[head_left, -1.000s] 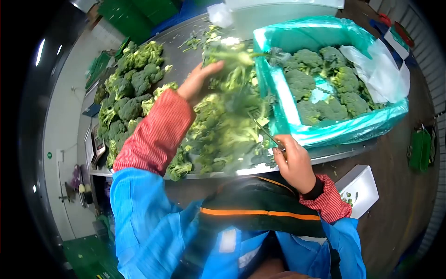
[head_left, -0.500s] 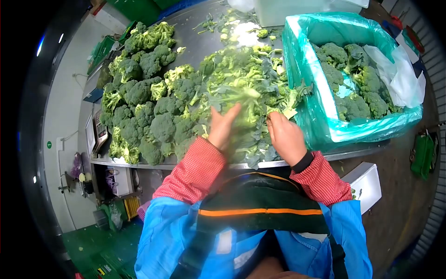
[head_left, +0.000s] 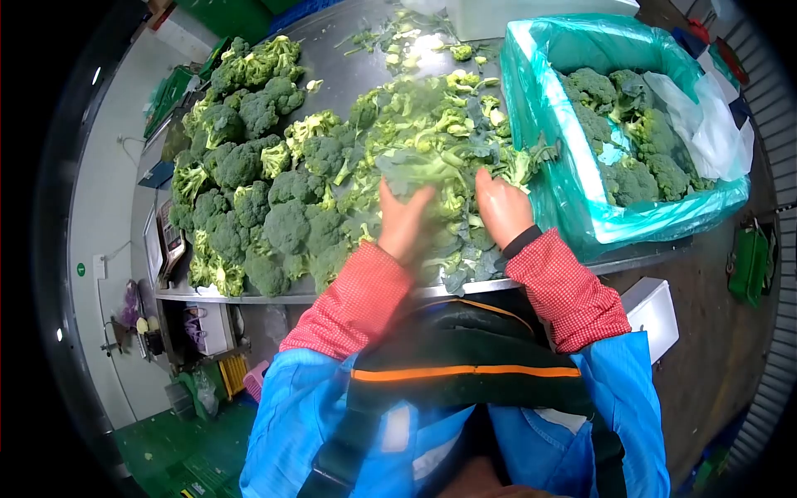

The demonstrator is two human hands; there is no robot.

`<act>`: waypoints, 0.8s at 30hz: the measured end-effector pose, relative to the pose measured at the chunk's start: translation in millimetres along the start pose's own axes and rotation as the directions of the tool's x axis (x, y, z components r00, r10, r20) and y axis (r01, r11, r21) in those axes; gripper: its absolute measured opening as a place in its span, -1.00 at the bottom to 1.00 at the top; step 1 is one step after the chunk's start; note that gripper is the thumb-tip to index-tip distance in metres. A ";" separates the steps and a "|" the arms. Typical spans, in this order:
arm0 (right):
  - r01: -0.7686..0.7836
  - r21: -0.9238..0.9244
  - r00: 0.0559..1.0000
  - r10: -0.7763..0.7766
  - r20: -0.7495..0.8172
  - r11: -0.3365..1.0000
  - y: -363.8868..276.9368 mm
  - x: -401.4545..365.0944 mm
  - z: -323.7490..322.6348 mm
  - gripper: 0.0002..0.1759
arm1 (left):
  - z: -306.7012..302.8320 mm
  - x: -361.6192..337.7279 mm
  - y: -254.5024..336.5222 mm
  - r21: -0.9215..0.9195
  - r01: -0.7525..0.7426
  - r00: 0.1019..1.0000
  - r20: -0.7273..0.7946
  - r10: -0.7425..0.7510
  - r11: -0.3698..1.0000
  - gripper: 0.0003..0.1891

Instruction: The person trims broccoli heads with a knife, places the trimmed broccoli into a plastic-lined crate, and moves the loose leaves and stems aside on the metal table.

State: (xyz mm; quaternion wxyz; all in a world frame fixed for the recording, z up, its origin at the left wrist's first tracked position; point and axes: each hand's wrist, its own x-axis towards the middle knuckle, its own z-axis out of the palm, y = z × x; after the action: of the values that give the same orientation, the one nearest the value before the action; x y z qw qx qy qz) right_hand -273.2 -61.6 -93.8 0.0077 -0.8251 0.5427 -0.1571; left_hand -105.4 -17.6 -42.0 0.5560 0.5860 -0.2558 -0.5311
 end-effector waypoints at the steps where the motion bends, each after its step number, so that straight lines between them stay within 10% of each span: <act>1: 0.004 0.002 1.000 -0.004 -0.005 1.000 0.7 -1.2 -1.4 -0.91 | -8.2 6.1 -2.9 -0.012 0.018 0.998 0.058 -0.017 1.000 -0.34; 6: -0.047 0.195 0.999 0.046 0.008 0.980 34.1 -17.3 1.7 -0.95 | -50.5 0.5 28.8 -0.271 0.389 0.912 0.249 -0.326 0.880 -0.39; 10: -0.151 0.524 0.980 0.196 -0.031 0.838 28.8 -33.6 -25.5 -0.83 | -83.4 4.2 64.7 -0.237 0.032 0.940 0.336 0.051 0.971 -0.49; 19: -0.100 0.865 0.986 0.165 0.020 0.492 -29.8 -16.3 -69.7 -0.73 | -94.0 11.0 35.6 -0.197 0.007 0.956 0.287 0.051 0.980 -0.03; 24: -0.076 0.796 0.997 0.068 0.045 0.600 -56.6 -8.3 -63.0 -0.72 | -70.2 2.5 25.9 -0.156 -0.040 0.956 0.280 0.083 0.987 0.06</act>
State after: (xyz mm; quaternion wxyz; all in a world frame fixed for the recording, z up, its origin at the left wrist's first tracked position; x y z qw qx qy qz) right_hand -242.5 -20.9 -25.7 0.3832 -0.7135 0.4487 -0.3779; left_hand -33.5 0.3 -31.7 0.5716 0.4519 -0.3113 -0.6101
